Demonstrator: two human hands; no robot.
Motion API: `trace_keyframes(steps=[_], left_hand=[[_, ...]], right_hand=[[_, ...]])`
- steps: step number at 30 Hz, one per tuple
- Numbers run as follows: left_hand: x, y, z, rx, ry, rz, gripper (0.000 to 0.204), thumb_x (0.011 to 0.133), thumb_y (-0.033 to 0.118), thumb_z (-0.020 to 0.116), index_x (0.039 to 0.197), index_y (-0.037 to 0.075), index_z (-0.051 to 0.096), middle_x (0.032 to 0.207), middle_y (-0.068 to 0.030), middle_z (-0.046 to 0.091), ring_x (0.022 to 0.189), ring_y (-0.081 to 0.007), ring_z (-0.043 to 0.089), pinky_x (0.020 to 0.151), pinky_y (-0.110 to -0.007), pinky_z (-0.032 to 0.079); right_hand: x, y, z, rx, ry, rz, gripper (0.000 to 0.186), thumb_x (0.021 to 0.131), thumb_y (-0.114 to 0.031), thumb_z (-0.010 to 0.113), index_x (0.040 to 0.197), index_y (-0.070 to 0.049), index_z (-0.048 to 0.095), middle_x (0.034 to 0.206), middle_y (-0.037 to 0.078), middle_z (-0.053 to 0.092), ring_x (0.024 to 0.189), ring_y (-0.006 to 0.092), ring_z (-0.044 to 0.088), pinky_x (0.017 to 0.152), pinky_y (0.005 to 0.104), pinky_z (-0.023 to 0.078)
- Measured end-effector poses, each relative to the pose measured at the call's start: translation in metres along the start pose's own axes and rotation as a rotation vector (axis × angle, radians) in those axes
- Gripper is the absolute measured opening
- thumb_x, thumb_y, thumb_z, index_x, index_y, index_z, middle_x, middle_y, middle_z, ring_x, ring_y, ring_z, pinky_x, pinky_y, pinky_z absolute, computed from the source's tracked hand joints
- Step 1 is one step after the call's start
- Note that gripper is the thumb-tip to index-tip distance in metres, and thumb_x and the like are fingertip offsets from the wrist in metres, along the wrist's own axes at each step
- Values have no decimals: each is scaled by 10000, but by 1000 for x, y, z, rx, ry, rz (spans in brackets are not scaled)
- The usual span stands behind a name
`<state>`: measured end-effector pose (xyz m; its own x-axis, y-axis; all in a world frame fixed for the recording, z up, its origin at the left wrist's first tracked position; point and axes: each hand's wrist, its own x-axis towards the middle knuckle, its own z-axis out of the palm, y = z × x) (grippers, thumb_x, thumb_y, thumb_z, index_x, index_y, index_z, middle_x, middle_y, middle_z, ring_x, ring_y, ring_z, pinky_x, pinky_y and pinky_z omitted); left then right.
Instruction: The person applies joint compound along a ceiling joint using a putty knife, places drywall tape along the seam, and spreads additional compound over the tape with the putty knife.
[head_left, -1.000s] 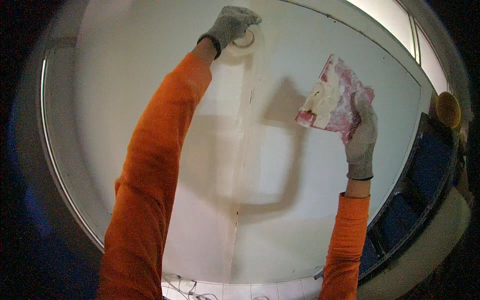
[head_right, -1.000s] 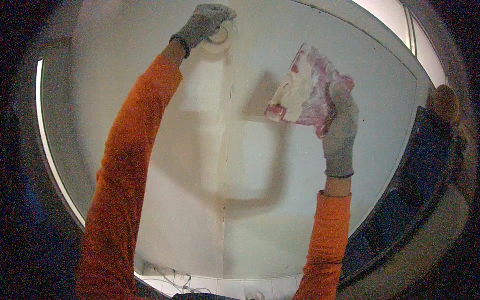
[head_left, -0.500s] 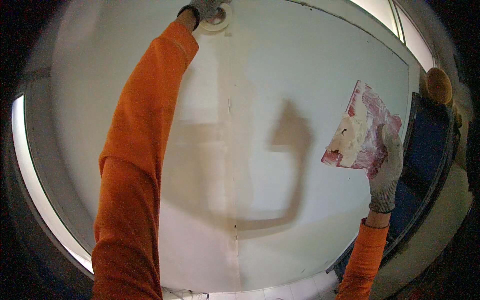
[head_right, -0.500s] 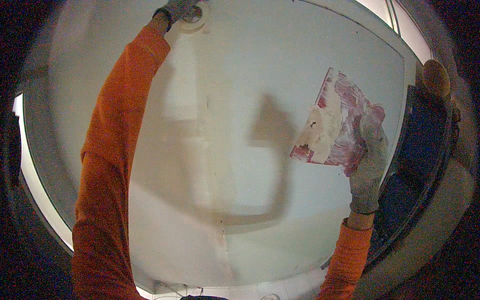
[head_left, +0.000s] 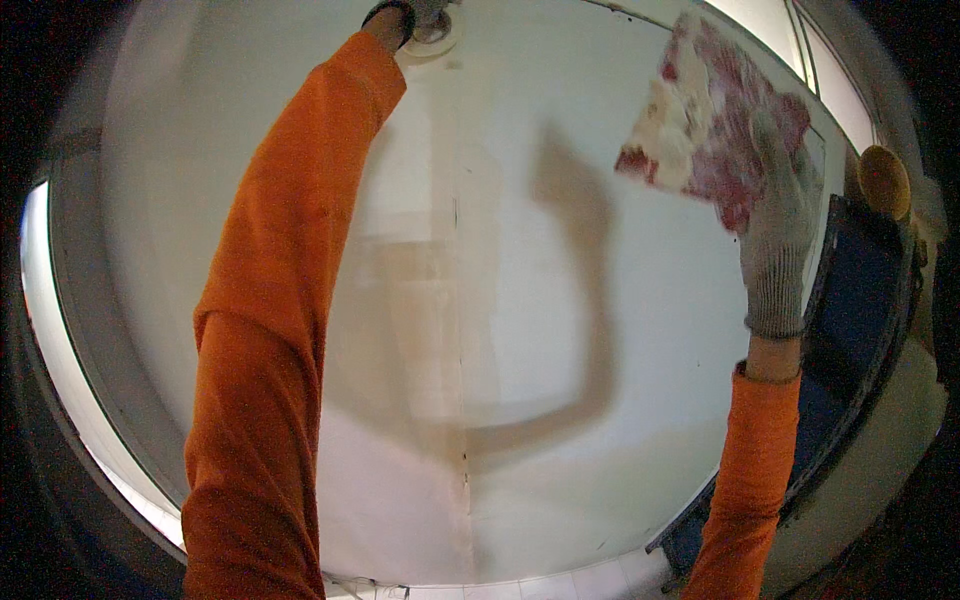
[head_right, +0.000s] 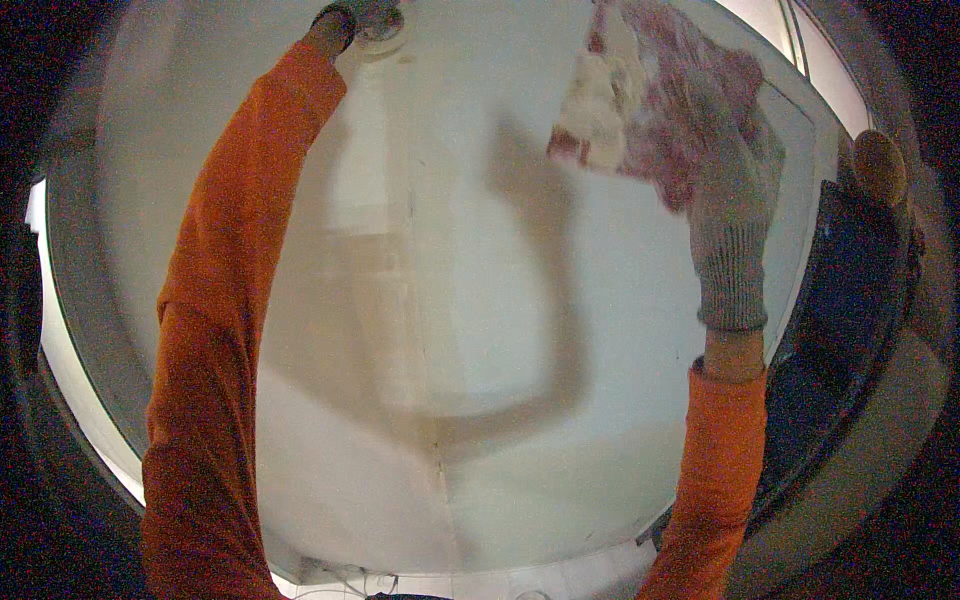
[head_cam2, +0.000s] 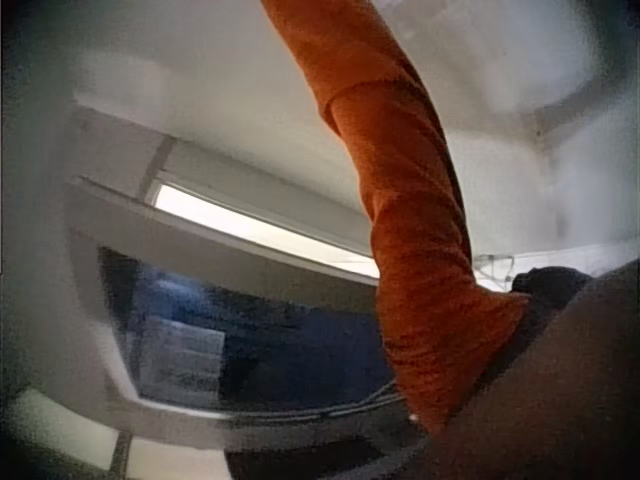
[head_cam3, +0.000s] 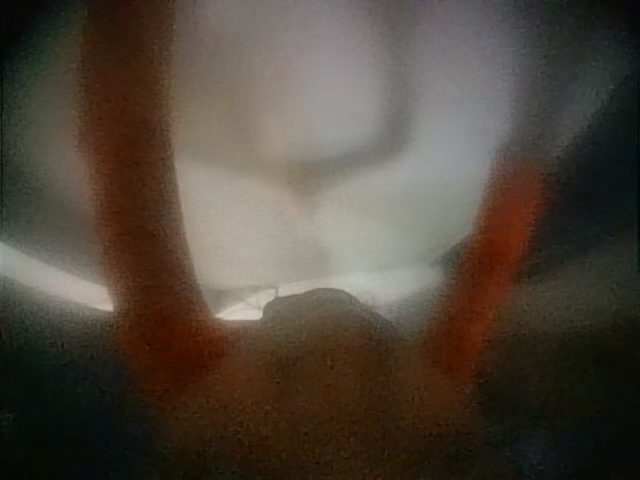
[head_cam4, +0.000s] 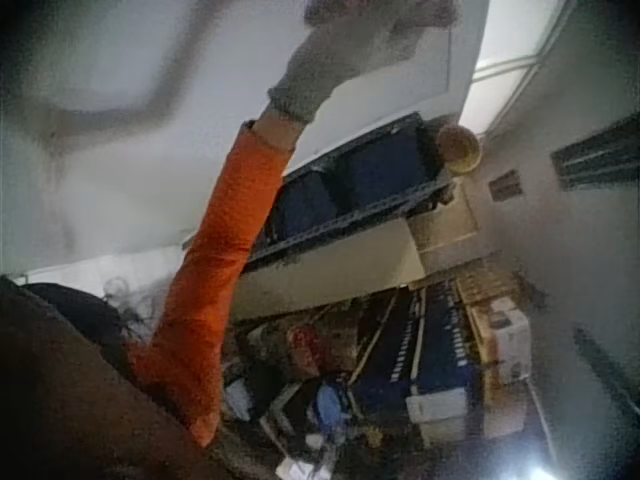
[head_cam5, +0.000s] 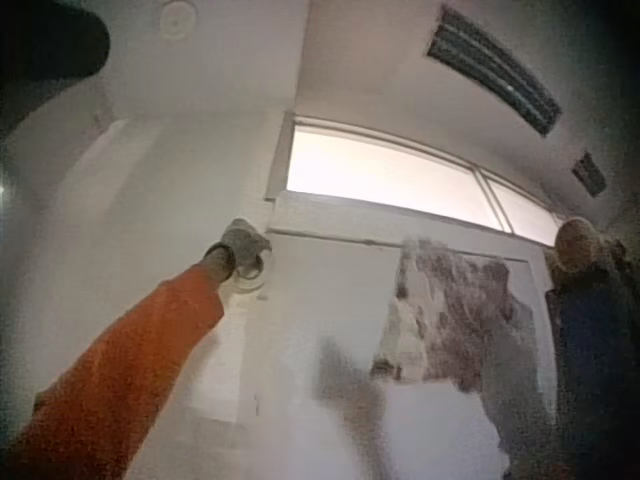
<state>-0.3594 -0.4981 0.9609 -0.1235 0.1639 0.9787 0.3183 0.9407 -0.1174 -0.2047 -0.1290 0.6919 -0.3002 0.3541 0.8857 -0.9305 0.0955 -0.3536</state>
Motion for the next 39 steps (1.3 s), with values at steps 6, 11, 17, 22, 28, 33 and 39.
trace_keyframes(steps=[6, 11, 17, 22, 28, 33, 39], left_hand=[[-1, 2, -14, -50, 15, -41, 218, 801, 314, 813, 921, 132, 809, 901, -128, 769, 834, -236, 740, 773, -377, 586], [11, -6, -8, -103, 11, -55, 246, 789, 332, 824, 916, 121, 811, 906, -136, 770, 833, -243, 741, 776, -384, 585], [26, -30, 10, -173, -28, -65, 281, 773, 353, 837, 909, 109, 814, 912, -146, 772, 832, -252, 743, 780, -393, 583], [36, -10, 13, 57, 41, 173, 417, 788, 432, 846, 841, 21, 795, 790, -174, 750, 714, -263, 725, 711, -408, 575], [13, 13, -22, -41, 11, -68, 497, 758, 470, 868, 765, -15, 758, 757, -238, 721, 756, -309, 737, 734, -449, 566], [20, 1, -5, -43, 117, -130, 559, 724, 496, 881, 876, -27, 755, 879, -269, 732, 874, -370, 738, 778, -454, 569], [0, -11, 8, -146, 131, -178, 586, 733, 494, 869, 954, -35, 748, 987, -273, 735, 963, -389, 725, 825, -458, 566]], right_hand=[[68, -17, 49, -1, -111, -564, 514, 1000, -412, 676, 1288, 14, 672, 1088, 76, 738, 929, 130, 692, 809, 285, 565], [78, -53, 97, 120, -338, -473, 373, 1034, -327, 605, 1182, 3, 695, 1034, 66, 717, 956, 197, 674, 870, 366, 564], [117, -60, 147, -257, -364, -977, 396, 1016, -307, 610, 1204, 35, 676, 936, 100, 726, 899, 169, 663, 858, 341, 546], [166, -39, 190, -262, -267, -970, 384, 1011, -332, 580, 1230, -34, 686, 966, 174, 746, 899, 248, 719, 854, 360, 546], [182, -27, 243, -441, 1, -1135, 340, 1018, -317, 536, 1187, -75, 704, 984, 166, 748, 905, 397, 702, 806, 474, 548], [193, -17, 260, -814, -9, -1132, 351, 1021, -314, 491, 1247, -129, 685, 1076, 142, 739, 944, 353, 706, 841, 499, 542], [183, 12, 292, -804, -19, -1260, 406, 1011, -322, 466, 1339, -150, 631, 1100, 155, 736, 983, 342, 709, 880, 477, 560]])
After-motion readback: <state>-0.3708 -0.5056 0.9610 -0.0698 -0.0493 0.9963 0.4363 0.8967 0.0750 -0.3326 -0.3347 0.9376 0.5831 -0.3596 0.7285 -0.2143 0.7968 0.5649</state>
